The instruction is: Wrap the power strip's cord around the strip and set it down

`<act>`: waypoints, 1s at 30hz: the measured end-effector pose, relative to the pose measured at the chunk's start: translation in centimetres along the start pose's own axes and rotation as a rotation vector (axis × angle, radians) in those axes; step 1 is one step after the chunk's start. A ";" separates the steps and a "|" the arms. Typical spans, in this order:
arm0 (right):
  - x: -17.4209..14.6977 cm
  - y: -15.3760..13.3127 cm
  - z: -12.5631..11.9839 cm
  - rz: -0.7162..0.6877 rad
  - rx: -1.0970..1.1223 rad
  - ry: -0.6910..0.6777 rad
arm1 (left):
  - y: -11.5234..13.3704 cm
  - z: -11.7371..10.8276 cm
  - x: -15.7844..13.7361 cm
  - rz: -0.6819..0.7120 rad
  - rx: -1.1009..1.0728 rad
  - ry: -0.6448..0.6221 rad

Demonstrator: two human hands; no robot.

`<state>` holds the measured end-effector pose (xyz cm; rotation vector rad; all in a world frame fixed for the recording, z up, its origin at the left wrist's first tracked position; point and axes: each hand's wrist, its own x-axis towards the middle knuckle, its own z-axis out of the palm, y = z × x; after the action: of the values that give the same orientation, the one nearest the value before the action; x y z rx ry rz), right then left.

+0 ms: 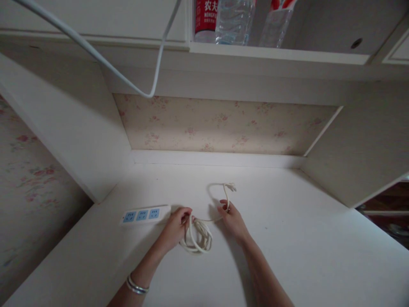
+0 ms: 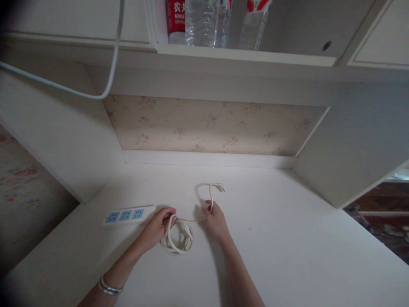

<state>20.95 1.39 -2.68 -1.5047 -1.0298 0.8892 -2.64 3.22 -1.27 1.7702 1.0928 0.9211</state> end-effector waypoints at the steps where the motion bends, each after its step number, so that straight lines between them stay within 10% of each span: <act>1: 0.0 0.1 0.0 0.006 -0.054 -0.030 | 0.1 0.0 0.0 -0.004 0.011 -0.013; 16: 0.1 -3.6 -1.1 0.195 1.093 0.158 | 2.0 0.6 -0.7 -0.132 -0.218 -0.178; 30: -0.5 -4.6 -1.0 0.215 1.149 0.024 | 2.3 -0.2 0.2 -0.258 -0.288 0.208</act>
<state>20.97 0.89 1.98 -0.6268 -0.1911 1.2910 -2.05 2.82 0.91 1.2886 1.2186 1.0586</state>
